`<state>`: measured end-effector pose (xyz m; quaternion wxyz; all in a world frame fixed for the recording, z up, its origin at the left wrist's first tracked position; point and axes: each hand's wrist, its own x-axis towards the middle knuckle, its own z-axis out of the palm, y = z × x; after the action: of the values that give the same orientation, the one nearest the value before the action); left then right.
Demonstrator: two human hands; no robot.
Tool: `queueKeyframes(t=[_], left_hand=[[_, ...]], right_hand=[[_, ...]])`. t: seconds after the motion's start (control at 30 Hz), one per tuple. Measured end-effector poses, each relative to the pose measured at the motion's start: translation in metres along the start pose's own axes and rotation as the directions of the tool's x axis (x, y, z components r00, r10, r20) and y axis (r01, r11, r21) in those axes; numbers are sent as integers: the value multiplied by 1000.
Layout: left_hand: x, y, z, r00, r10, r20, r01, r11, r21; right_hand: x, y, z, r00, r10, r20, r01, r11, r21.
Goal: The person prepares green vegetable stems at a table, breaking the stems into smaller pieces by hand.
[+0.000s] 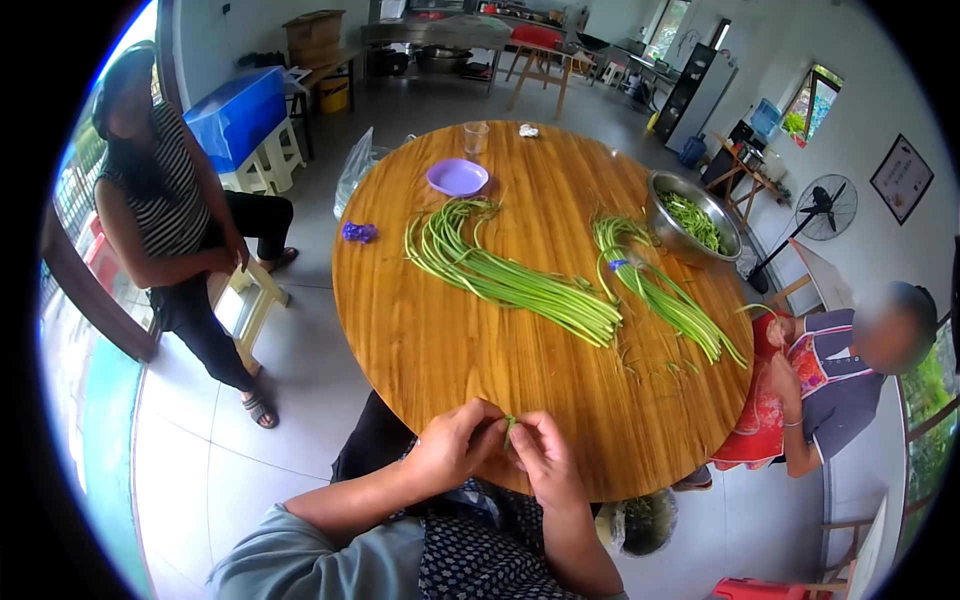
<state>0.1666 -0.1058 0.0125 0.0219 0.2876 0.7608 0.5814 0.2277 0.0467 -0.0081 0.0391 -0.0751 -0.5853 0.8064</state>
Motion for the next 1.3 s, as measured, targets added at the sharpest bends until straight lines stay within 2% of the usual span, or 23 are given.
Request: queueKeyframes(t=[0.07, 0.1, 0.17, 0.3, 0.5, 0.53, 0.6, 0.67, 0.7, 0.8, 0.83, 0.9, 0.93, 0.97, 1.0, 1.03, 1.07, 1.1, 1.13, 1.2, 1.23, 1.3], left_hand=[[-1, -2, 0, 995, 94, 27, -96, 992, 80], [-1, -4, 0, 995, 92, 27, -94, 993, 75], [-1, -8, -1, 989, 143, 30, -146, 984, 100], [-7, -7, -2, 993, 118, 15, -119, 989, 88], [-9, -15, -2, 983, 181, 9, -180, 975, 126], [-10, -15, -3, 979, 196, 45, -201, 966, 160], [-11, -15, -4, 974, 211, 87, -224, 957, 185], [-13, -15, -2, 983, 160, 90, -175, 963, 205], [-14, -15, 1, 980, 190, 58, -198, 959, 204], [-16, -15, 3, 990, 138, 28, -140, 977, 163], [-13, -9, -1, 975, 220, 29, -221, 952, 210], [-16, -10, -4, 974, 224, 2, -221, 958, 181], [-14, -7, -8, 972, 236, 4, -233, 960, 155], [-12, -9, -10, 967, 256, 3, -255, 960, 114], [-10, -14, -11, 948, 318, -5, -314, 939, 143], [-10, -15, -11, 956, 293, 0, -290, 948, 134], [-10, -14, -10, 964, 267, 5, -266, 957, 117], [-9, -14, -9, 963, 268, 8, -267, 957, 115], [-8, -14, -8, 964, 267, 2, -265, 957, 120], [-8, -14, -9, 965, 262, -1, -259, 956, 135], [-8, -15, -8, 958, 288, -11, -283, 949, 137], [-7, -16, -7, 949, 315, -20, -309, 941, 142]], right_hand=[[1, -2, -1, 1000, -20, 2, 20, 997, -68], [1, -1, 0, 1000, -17, -1, 17, 997, -72], [4, 7, 6, 997, -39, -63, 40, 999, 24], [8, 15, 13, 989, -57, -138, 76, 988, 137], [8, 6, 17, 992, -15, -127, 40, 980, 193], [8, 6, 15, 992, -13, -124, 37, 981, 193], [9, 9, 9, 998, -29, -48, 30, 999, 33], [9, 16, 9, 983, -18, -180, 35, 995, 93], [10, 16, 14, 954, 22, -298, 21, 990, 139], [16, 12, 9, 936, -60, -346, 122, 980, 159], [19, 14, -4, 919, -94, -383, 172, 970, 173], [23, 6, -18, 895, -84, -438, 256, 901, 351], [24, 2, -31, 938, -9, -348, 198, 834, 514], [25, -5, -33, 955, 56, -290, 130, 802, 583], [23, -12, -30, 964, 112, -240, 69, 768, 637], [20, -13, -25, 966, 109, -235, 71, 762, 644], [14, -15, -22, 990, 115, -77, -37, 758, 652], [9, -14, -20, 989, 124, 80, -146, 754, 641], [7, -13, -16, 980, 150, 129, -198, 770, 607], [-1, -22, -4, 971, 195, 136, -237, 841, 487], [-1, -20, -3, 971, 193, 141, -238, 837, 492], [-2, -18, -2, 965, 201, 171, -247, 914, 322]])
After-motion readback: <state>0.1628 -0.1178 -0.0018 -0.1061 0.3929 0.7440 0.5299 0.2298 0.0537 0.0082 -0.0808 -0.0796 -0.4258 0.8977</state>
